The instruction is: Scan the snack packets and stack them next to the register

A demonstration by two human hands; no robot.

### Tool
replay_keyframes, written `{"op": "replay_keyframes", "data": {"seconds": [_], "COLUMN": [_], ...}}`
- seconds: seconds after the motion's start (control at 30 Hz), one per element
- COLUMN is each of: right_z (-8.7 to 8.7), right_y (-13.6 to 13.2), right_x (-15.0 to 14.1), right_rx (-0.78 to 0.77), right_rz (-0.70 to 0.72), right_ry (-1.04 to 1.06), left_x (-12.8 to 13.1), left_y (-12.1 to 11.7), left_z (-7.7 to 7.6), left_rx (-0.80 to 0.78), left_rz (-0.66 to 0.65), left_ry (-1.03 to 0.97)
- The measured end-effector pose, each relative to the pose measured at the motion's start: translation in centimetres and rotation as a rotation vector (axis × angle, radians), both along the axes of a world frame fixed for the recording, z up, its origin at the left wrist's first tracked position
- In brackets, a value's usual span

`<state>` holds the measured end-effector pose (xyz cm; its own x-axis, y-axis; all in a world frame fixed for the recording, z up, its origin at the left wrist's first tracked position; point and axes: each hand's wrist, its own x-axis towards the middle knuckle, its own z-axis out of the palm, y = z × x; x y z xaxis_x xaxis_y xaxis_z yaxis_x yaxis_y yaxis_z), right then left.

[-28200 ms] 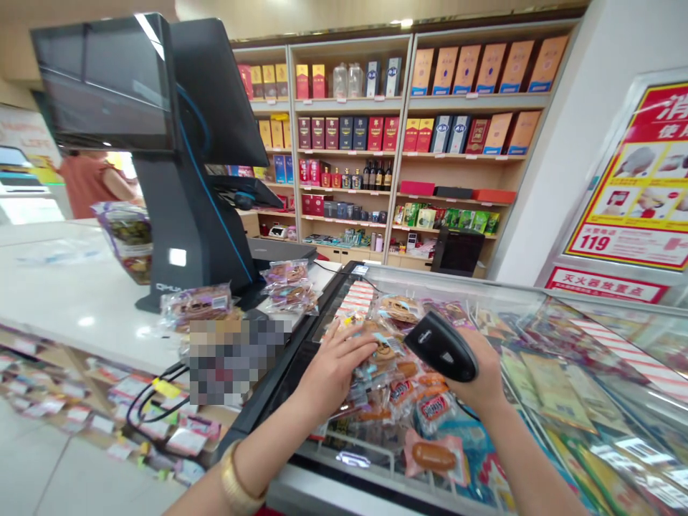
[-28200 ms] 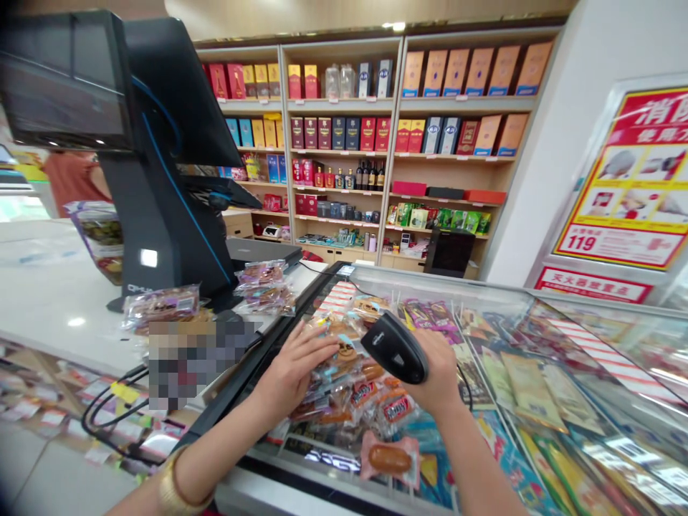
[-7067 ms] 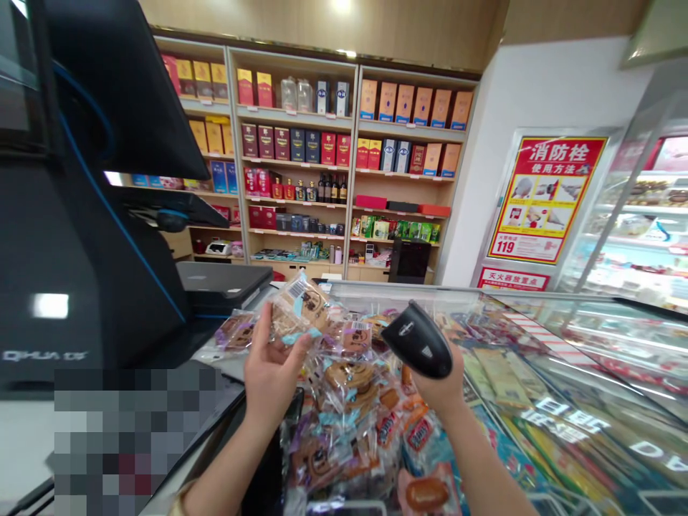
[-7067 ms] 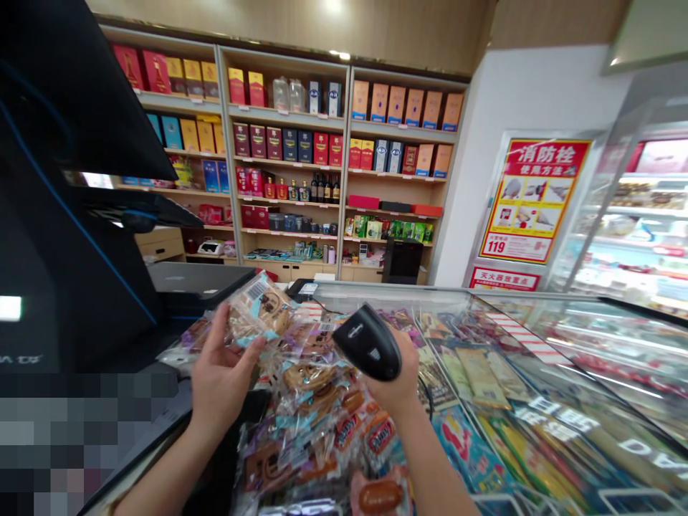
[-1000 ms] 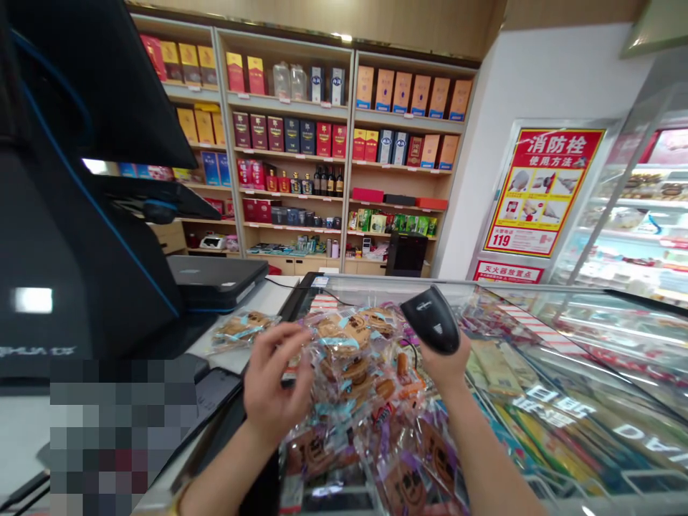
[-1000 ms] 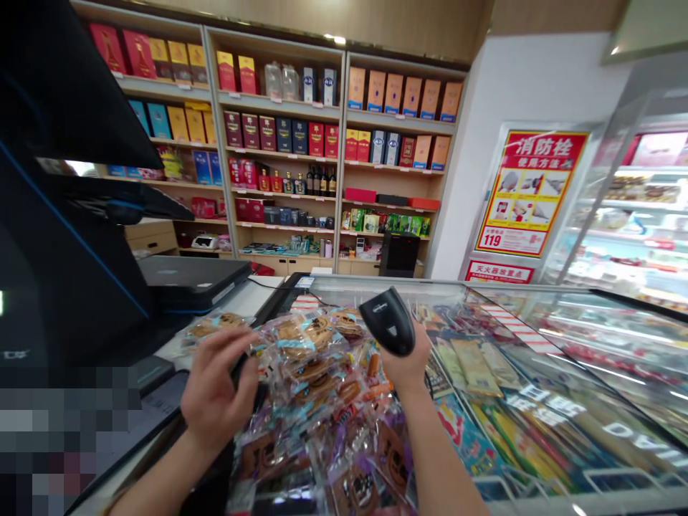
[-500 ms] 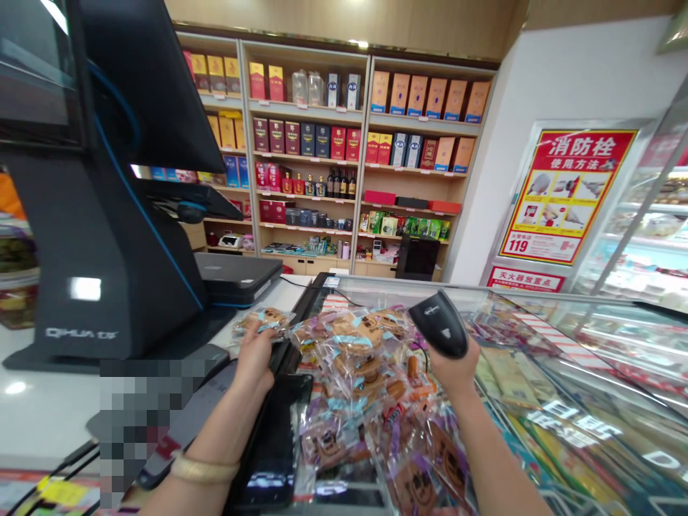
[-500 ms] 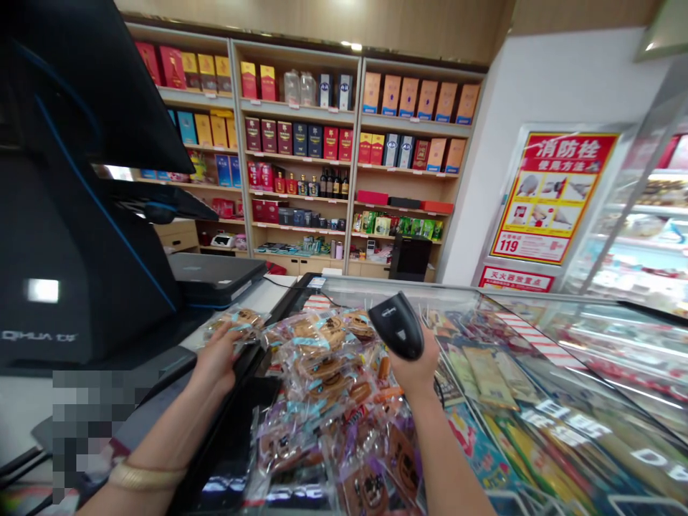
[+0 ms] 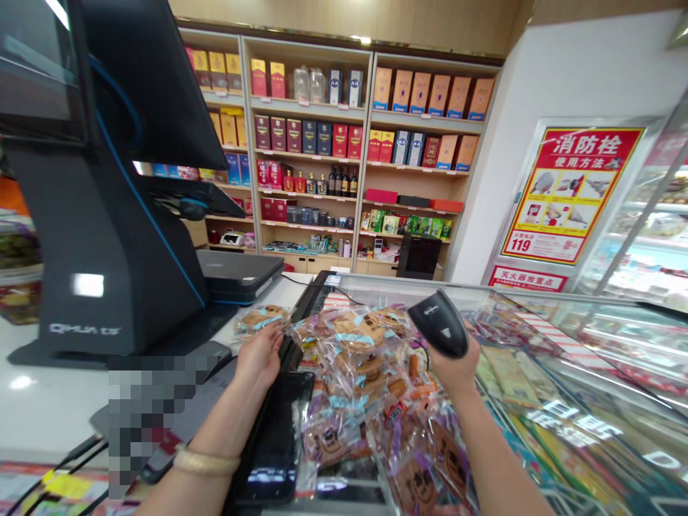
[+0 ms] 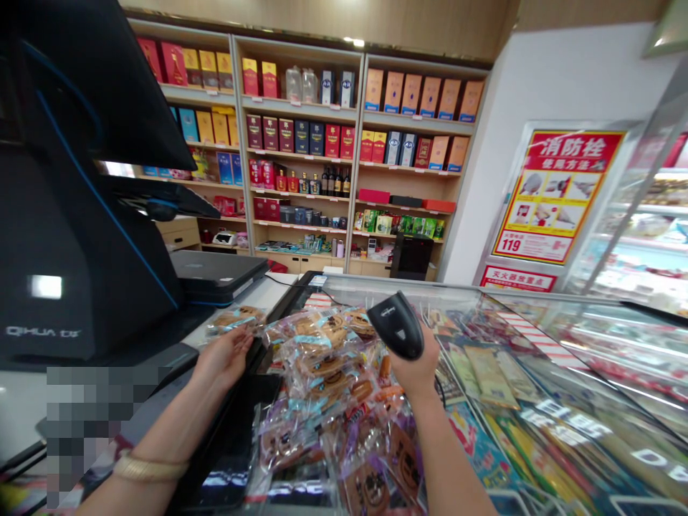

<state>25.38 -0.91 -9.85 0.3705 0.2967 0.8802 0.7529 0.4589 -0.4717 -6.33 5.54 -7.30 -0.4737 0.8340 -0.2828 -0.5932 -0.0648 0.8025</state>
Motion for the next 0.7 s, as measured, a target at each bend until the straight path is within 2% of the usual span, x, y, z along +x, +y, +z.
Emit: {"op": "replay_keyframes", "data": {"seconds": [0.17, 0.33, 0.47, 0.6, 0.7], "right_z": [0.3, 0.6, 1.1, 1.9, 2.4], "right_y": [-0.1, -0.1, -0.6, -1.4, -2.1], "right_x": [-0.1, -0.3, -0.7, -1.2, -1.7], "right_rx": [0.015, 0.033, 0.053, 0.041, 0.009], "right_rz": [0.031, 0.045, 0.1, 0.204, 0.291], "right_ry": [-0.009, 0.012, 0.034, -0.047, -0.145], "left_x": [-0.3, -0.4, 0.0, 0.8, 1.5], "left_y": [-0.1, -0.5, -1.8, -3.8, -5.1], "left_z": [-0.3, 0.1, 0.8, 1.3, 1.5], "left_rx": [0.2, 0.387, 0.545, 0.859, 1.09], "left_rz": [0.185, 0.276, 0.382, 0.494, 0.497], "left_ry": [0.072, 0.181, 0.501, 0.897, 1.083]}}
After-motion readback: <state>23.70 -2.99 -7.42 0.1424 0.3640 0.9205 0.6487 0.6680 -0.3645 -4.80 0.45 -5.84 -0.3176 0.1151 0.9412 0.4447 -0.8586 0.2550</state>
